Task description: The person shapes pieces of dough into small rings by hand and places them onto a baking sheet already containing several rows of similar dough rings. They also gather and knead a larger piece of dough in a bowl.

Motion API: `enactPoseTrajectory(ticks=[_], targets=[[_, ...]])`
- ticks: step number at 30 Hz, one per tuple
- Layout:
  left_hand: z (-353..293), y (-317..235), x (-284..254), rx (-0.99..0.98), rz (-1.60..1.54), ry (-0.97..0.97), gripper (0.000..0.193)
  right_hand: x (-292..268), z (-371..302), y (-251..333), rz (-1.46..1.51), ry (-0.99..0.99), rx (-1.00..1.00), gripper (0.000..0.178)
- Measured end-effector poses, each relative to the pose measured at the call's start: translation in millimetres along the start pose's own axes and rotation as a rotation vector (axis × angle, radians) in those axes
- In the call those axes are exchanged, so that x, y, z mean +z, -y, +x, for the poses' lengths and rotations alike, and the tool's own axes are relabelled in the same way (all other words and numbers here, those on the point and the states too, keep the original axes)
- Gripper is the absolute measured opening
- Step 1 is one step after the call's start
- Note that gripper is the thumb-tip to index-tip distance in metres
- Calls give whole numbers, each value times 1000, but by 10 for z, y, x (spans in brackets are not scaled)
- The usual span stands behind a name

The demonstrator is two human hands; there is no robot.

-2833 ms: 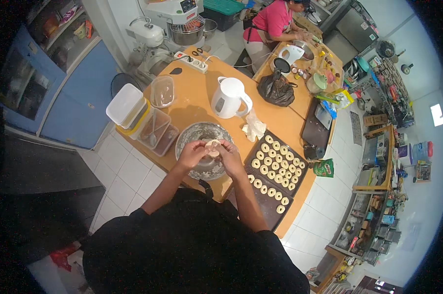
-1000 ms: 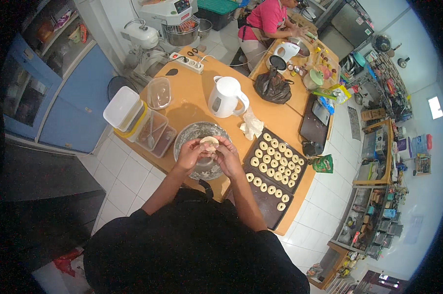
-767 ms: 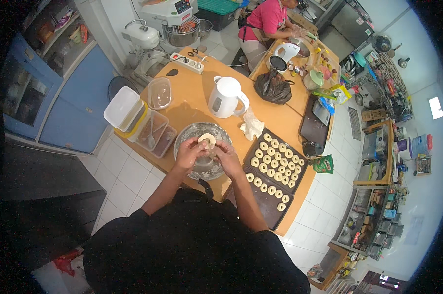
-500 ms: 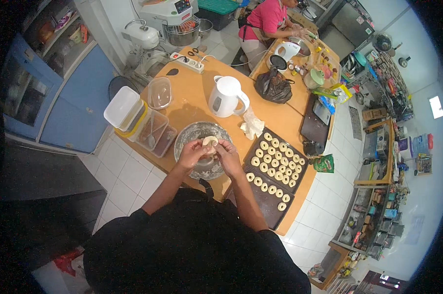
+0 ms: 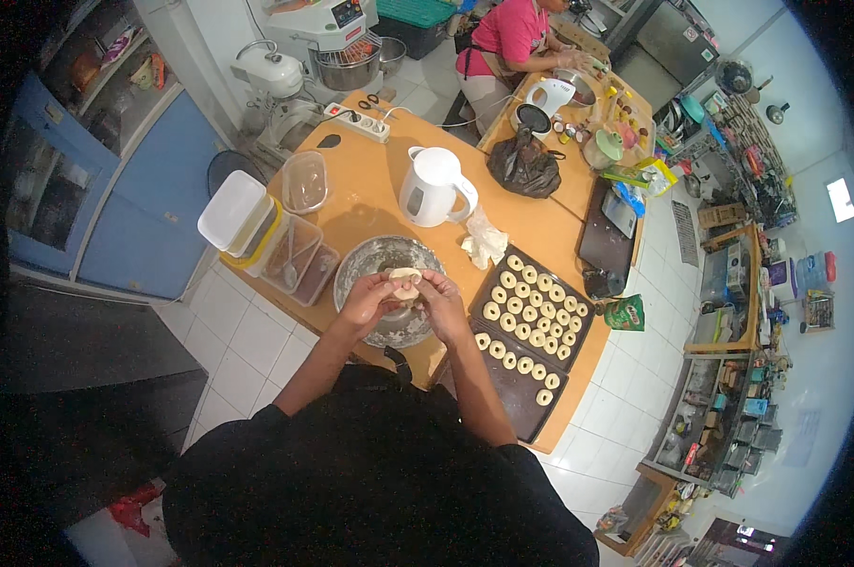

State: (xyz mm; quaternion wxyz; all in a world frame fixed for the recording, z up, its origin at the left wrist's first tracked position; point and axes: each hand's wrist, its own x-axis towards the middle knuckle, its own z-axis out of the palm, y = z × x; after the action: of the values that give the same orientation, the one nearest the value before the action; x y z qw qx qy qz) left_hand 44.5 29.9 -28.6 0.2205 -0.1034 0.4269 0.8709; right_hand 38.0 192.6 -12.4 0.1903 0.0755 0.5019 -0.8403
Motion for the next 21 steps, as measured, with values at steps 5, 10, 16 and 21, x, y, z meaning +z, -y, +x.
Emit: enactPoseTrajectory(ticks=[5, 10, 16, 21], targets=[[15, 22, -6, 0, 45, -5, 19, 11, -32, -2, 33, -11, 17, 15], [31, 48, 26, 1, 70, -48, 17, -129, 16, -57, -35, -6, 34, 13], [-15, 12, 84, -9, 95, -30, 19, 33, -56, 14, 85, -70, -35, 19], [22, 46, 33, 25, 56, -44, 24, -85, -61, -54, -87, -78, 13, 19]])
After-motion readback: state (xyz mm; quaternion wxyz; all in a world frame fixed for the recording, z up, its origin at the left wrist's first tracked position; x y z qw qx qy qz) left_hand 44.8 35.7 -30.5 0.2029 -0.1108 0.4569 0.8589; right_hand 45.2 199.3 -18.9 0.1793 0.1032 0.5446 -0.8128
